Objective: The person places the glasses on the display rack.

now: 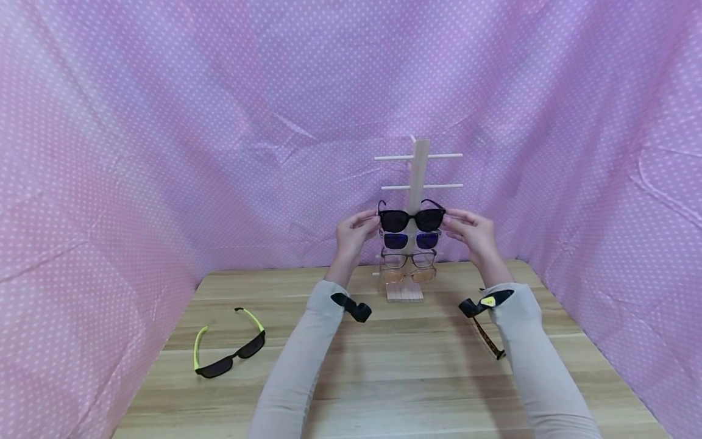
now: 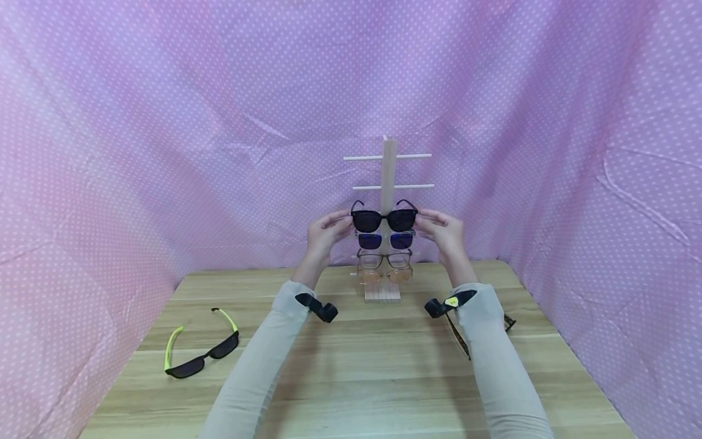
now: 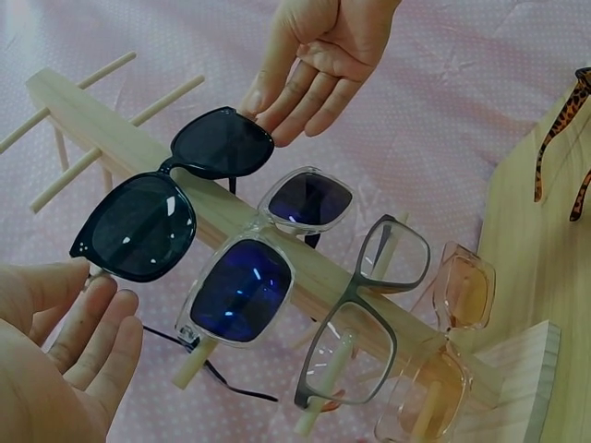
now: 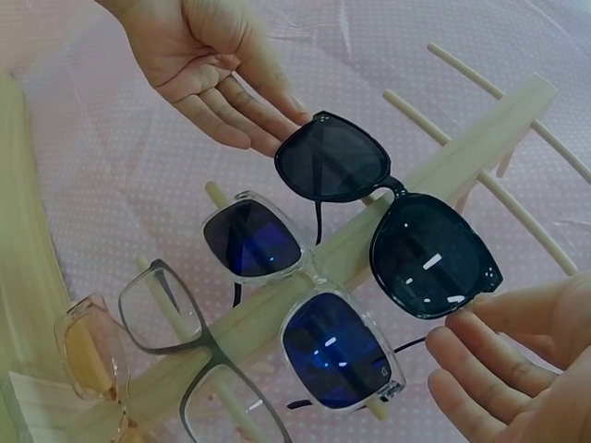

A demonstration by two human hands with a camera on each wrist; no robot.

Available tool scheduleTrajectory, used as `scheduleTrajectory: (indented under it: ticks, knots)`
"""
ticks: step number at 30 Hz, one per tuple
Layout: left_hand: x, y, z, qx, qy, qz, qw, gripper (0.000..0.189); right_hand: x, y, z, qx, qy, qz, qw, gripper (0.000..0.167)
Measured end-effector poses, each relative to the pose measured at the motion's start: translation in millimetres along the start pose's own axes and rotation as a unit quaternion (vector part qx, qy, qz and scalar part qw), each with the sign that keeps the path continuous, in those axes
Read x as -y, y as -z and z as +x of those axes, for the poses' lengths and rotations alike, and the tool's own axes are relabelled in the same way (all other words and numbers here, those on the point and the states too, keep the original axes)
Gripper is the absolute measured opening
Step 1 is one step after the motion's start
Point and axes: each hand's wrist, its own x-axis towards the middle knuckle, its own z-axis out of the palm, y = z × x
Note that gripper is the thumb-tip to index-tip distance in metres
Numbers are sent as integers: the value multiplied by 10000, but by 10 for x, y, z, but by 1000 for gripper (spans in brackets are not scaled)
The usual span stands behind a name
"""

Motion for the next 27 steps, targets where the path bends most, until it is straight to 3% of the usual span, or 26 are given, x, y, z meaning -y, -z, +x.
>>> scheduleTrajectory:
  ticks: [8, 15, 20, 27]
  knots:
    - [59, 50, -68, 3, -43, -67, 10000, 29, -60, 77, -33, 179, 77, -286, 9994, 41]
    - [147, 118, -161, -193, 47, 87, 9998, 29, -126, 225, -94, 376, 221, -686, 9967, 35]
    - [241, 157, -242, -197, 104, 173, 9996, 30, -175, 389, -146, 495, 162, -1254, 9907, 30]
    - [398, 138, -387, -49, 128, 213, 9997, 29, -225, 686, -225, 700, -149, -1989, 9774, 37]
